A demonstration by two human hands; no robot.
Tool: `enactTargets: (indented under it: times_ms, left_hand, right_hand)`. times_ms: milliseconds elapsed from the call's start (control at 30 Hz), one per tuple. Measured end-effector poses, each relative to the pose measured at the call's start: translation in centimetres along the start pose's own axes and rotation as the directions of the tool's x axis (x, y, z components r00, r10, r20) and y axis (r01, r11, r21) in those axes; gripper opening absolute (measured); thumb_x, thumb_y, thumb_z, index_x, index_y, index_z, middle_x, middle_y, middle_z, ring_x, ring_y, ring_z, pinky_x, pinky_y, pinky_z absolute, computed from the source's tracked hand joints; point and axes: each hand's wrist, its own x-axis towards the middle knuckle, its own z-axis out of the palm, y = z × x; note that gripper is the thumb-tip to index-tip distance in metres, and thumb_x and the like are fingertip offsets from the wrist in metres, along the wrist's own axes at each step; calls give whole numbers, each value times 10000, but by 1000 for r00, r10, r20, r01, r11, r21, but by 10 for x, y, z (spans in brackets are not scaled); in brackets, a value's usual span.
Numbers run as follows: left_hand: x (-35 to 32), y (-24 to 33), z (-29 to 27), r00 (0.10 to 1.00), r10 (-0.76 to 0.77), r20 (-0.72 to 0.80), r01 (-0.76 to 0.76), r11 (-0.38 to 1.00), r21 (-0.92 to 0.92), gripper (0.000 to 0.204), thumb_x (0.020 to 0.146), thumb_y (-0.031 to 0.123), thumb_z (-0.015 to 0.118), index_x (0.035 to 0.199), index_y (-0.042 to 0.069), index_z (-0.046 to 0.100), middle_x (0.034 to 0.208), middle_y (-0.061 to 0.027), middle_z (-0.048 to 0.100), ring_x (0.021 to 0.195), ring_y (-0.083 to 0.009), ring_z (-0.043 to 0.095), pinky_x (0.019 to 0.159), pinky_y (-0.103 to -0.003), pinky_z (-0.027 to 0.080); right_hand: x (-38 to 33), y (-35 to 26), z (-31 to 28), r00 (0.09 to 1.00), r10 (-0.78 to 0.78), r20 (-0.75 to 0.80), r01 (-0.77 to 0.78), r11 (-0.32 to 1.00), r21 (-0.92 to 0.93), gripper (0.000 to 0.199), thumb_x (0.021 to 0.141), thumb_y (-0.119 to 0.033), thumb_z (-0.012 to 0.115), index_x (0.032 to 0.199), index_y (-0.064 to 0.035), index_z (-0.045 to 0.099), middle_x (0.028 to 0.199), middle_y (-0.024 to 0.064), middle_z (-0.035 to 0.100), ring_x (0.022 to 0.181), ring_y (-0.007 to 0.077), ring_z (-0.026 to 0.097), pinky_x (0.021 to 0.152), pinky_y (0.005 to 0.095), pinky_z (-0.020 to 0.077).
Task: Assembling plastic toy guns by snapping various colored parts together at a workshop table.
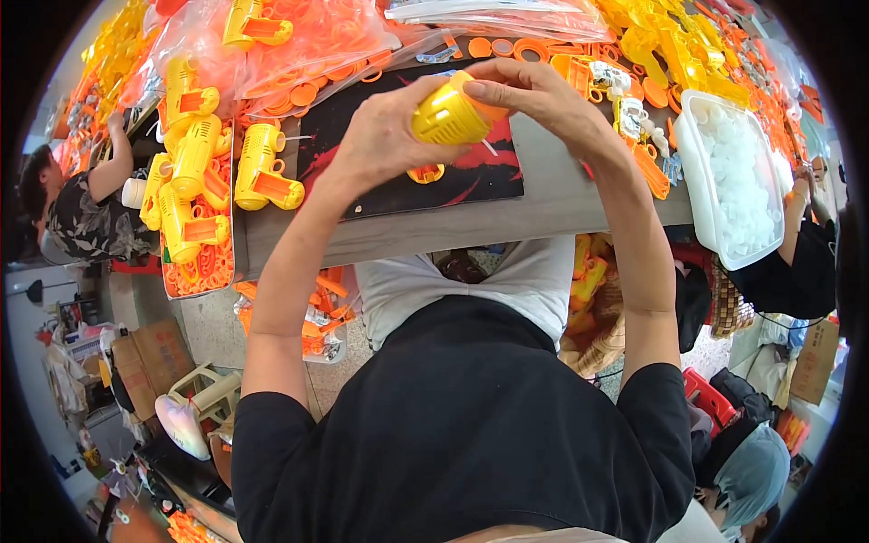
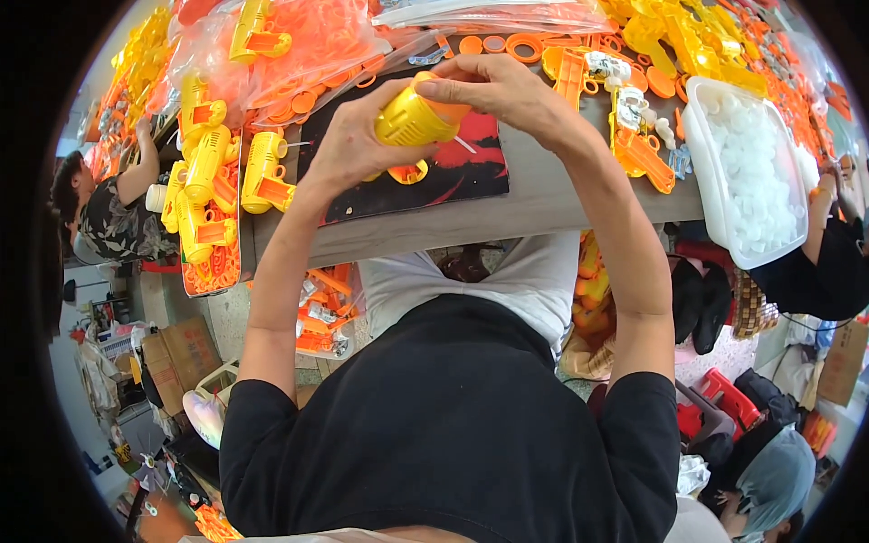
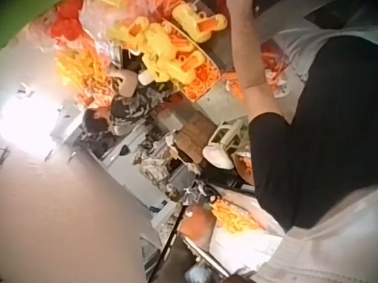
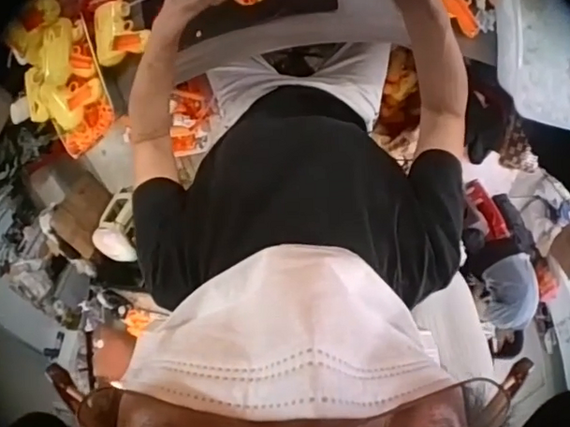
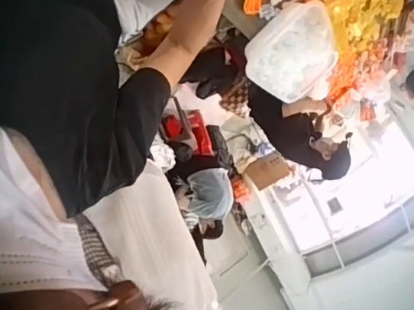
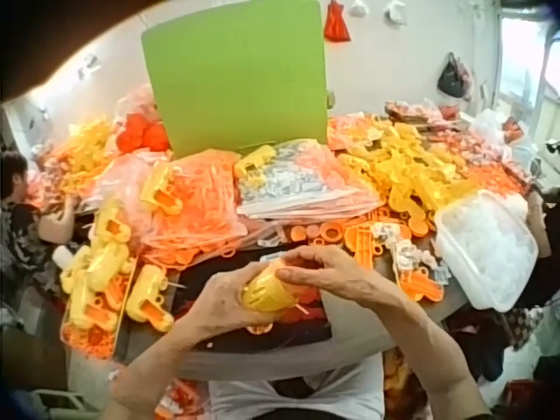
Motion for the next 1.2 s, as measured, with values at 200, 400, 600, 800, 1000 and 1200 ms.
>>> enactTargets:
  times_ms: [200, 400, 600, 800, 1000, 1200]
  left_hand:
    - [-15, -42, -14, 983, -170, 64, 171, 749, -640, 605, 732, 245, 850, 1237, 26, 599, 1062, -53, 690, 937, -134, 659, 864, -288, 524]
    - [-38, -72, -5, 979, -201, 45, 143, 505, -851, 580, 767, 194, 805, 1254, -6, 562, 1134, -86, 670, 968, -137, 655, 876, -291, 527]
    - [-42, -89, 4, 984, -151, 92, 126, 236, -963, 576, 814, 336, 744, 1230, -11, 551, 1080, -125, 676, 934, -192, 687, 831, -337, 568]
    - [-39, -77, 2, 987, -156, 25, 88, 414, -906, 726, 792, 496, 726, 1287, 18, 496, 1043, -141, 629, 906, -222, 658, 779, -348, 568]
    - [-37, -63, -9, 993, -114, -36, 19, 441, -897, 607, 763, 264, 802, 1247, -10, 558, 1065, -127, 691, 913, -191, 692, 852, -330, 557]
    - [-29, -3, -16, 998, -23, -54, 7, 961, -277, 650, 701, 168, 868, 1242, -30, 568, 1094, -82, 685, 972, -138, 661, 888, -297, 532]
  right_hand:
    - [0, 15, 6, 992, -19, -122, 70, 901, 429, 610, 920, -406, 650, 1372, -22, 508, 1230, 17, 606, 1089, 92, 564, 955, 272, 418]
    - [-13, 15, 23, 996, -15, -87, 71, 715, 695, 563, 943, -324, 625, 1381, -2, 478, 1242, 63, 619, 1117, 117, 597, 928, 316, 502]
    - [-16, 30, 22, 998, -53, -35, 60, 611, 789, 497, 961, -350, 598, 1324, -17, 528, 1211, 67, 635, 1085, 146, 616, 911, 333, 505]
    - [-19, 36, 24, 997, -7, -74, 63, 599, 798, 471, 963, -369, 591, 1284, -27, 551, 1192, 86, 644, 1069, 185, 626, 920, 343, 497]
    - [-23, 37, 27, 998, -31, -46, 56, 520, 853, 517, 967, -357, 589, 1345, -14, 503, 1250, 99, 620, 1094, 180, 618, 922, 328, 493]
    - [-22, 32, 29, 989, -92, -113, 146, 621, 770, 553, 972, -278, 600, 1420, -1, 431, 1286, 79, 598, 1120, 157, 601, 945, 306, 483]
